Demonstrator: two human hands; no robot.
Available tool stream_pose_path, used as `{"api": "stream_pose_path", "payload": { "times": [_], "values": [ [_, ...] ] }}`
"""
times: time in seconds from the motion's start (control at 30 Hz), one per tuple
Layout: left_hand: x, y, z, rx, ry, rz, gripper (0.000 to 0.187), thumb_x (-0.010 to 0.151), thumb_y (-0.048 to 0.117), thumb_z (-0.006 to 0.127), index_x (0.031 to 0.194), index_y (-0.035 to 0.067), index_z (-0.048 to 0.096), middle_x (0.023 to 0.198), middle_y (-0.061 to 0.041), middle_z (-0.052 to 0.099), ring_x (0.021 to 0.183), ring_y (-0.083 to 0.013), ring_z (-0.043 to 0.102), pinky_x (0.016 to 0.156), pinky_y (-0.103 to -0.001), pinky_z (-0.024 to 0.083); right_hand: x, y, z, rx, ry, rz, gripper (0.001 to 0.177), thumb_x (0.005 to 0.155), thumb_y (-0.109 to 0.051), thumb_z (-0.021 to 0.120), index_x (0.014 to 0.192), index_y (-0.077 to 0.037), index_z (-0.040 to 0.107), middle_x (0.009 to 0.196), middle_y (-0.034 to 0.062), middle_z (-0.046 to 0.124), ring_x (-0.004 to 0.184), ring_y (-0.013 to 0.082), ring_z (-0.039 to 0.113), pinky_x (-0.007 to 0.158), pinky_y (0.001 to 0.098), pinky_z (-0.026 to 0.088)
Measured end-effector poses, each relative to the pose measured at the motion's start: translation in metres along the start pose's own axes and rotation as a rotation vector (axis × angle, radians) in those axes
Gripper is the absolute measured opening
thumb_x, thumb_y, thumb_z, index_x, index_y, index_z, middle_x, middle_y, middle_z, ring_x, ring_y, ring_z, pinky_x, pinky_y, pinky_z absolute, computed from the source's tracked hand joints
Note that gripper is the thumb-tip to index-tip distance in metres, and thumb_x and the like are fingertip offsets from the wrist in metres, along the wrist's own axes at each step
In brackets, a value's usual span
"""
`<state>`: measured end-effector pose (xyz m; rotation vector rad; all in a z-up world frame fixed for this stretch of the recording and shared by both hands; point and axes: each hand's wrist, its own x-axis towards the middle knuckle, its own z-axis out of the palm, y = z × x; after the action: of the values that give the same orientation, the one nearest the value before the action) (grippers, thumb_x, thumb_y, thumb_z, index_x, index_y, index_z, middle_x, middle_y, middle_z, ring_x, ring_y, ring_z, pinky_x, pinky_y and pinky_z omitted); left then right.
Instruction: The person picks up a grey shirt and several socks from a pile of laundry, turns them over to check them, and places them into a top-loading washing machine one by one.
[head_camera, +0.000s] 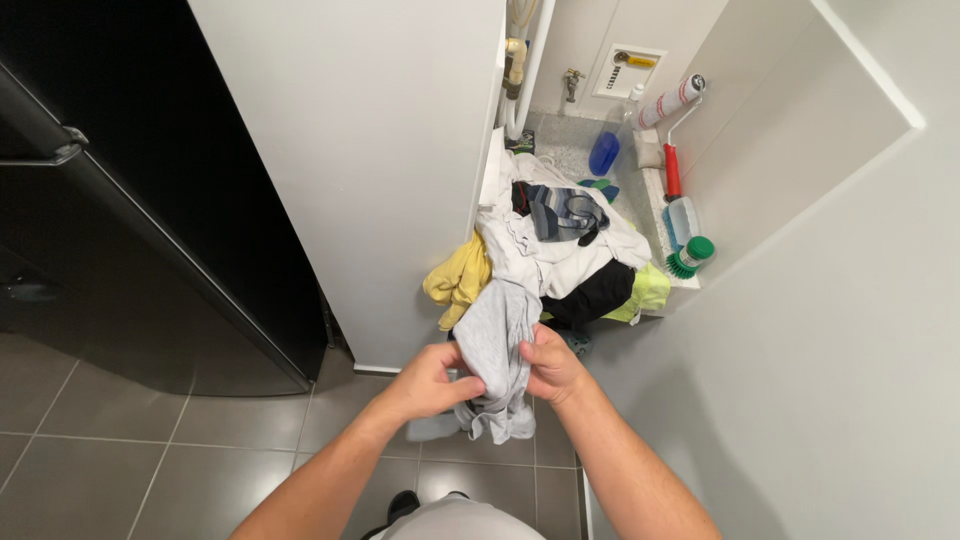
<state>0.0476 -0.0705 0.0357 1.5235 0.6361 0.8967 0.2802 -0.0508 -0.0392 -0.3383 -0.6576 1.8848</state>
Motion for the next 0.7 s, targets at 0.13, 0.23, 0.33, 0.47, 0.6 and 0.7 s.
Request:
{"api": "stream_pose_path", "payload": {
  "times": [0.13, 0.23, 0.33, 0.47, 0.6, 0.7],
  "values": [
    [0.001, -0.015, -0.008, -0.025, 0.187, -0.126, 0.012, 0.091, 0.004, 0.069, 0.086, 0.009, 0.080, 0.076, -0.005, 0.080, 0.073, -0.0109, 0.070, 0.073, -0.029, 0.059, -0.006, -0.015, 0.016, -0.140, 0.104, -0.020, 0.047, 0.080, 0.005, 0.070, 0.127, 0.009, 0.060, 0.112, 0.0320, 0.072, 0.102, 0.0458, 0.072, 0.087, 0.0612, 0.058],
    [0.005, -0.018, -0.032, -0.370, 0.439, -0.062, 0.013, 0.097, 0.003, 0.060, 0.097, 0.002, 0.073, 0.081, -0.010, 0.077, 0.077, -0.0178, 0.074, 0.079, -0.035, 0.062, -0.006, -0.039, 0.049, -0.315, 0.294, -0.021, 0.045, 0.081, 0.004, 0.073, 0.125, 0.003, 0.063, 0.110, 0.0257, 0.075, 0.100, 0.0391, 0.074, 0.087, 0.0553, 0.060],
    [0.004, -0.010, -0.061, -0.613, 0.549, -0.044, 0.010, 0.100, 0.011, 0.057, 0.092, 0.008, 0.064, 0.079, -0.008, 0.076, 0.073, -0.0193, 0.077, 0.073, -0.036, 0.063, -0.005, -0.053, 0.036, -0.540, 0.467, -0.062, 0.026, 0.087, -0.006, 0.076, 0.110, 0.003, 0.070, 0.091, 0.0141, 0.078, 0.082, 0.0223, 0.077, 0.074, 0.0382, 0.063],
    [0.002, -0.014, -0.097, -0.748, 0.689, 0.035, 0.012, 0.094, 0.014, 0.059, 0.083, 0.009, 0.058, 0.066, -0.003, 0.060, 0.062, -0.0167, 0.066, 0.064, -0.027, 0.055, -0.011, -0.070, 0.018, -0.524, 0.601, -0.136, 0.021, 0.089, -0.007, 0.075, 0.107, 0.003, 0.071, 0.085, 0.0134, 0.076, 0.075, 0.0216, 0.076, 0.070, 0.0341, 0.061],
    [0.001, -0.077, -0.145, 0.037, 0.569, -0.156, 0.018, 0.090, 0.008, 0.059, 0.075, 0.006, 0.068, 0.063, 0.000, 0.058, 0.061, -0.0133, 0.057, 0.065, -0.027, 0.049, -0.016, -0.075, 0.041, -0.273, 0.546, -0.177, 0.028, 0.090, -0.015, 0.075, 0.111, 0.003, 0.071, 0.089, 0.0186, 0.076, 0.079, 0.0268, 0.077, 0.075, 0.0375, 0.062],
    [-0.003, 0.037, -0.092, 1.031, 0.391, -0.414, 0.018, 0.091, 0.038, 0.071, 0.089, 0.020, 0.070, 0.086, -0.006, 0.074, 0.092, -0.0341, 0.073, 0.083, -0.045, 0.054, -0.011, -0.071, 0.040, -0.232, 0.281, -0.156, 0.055, 0.089, -0.010, 0.070, 0.141, -0.001, 0.055, 0.119, 0.0241, 0.072, 0.104, 0.0344, 0.073, 0.091, 0.0502, 0.059]
  ]
}}
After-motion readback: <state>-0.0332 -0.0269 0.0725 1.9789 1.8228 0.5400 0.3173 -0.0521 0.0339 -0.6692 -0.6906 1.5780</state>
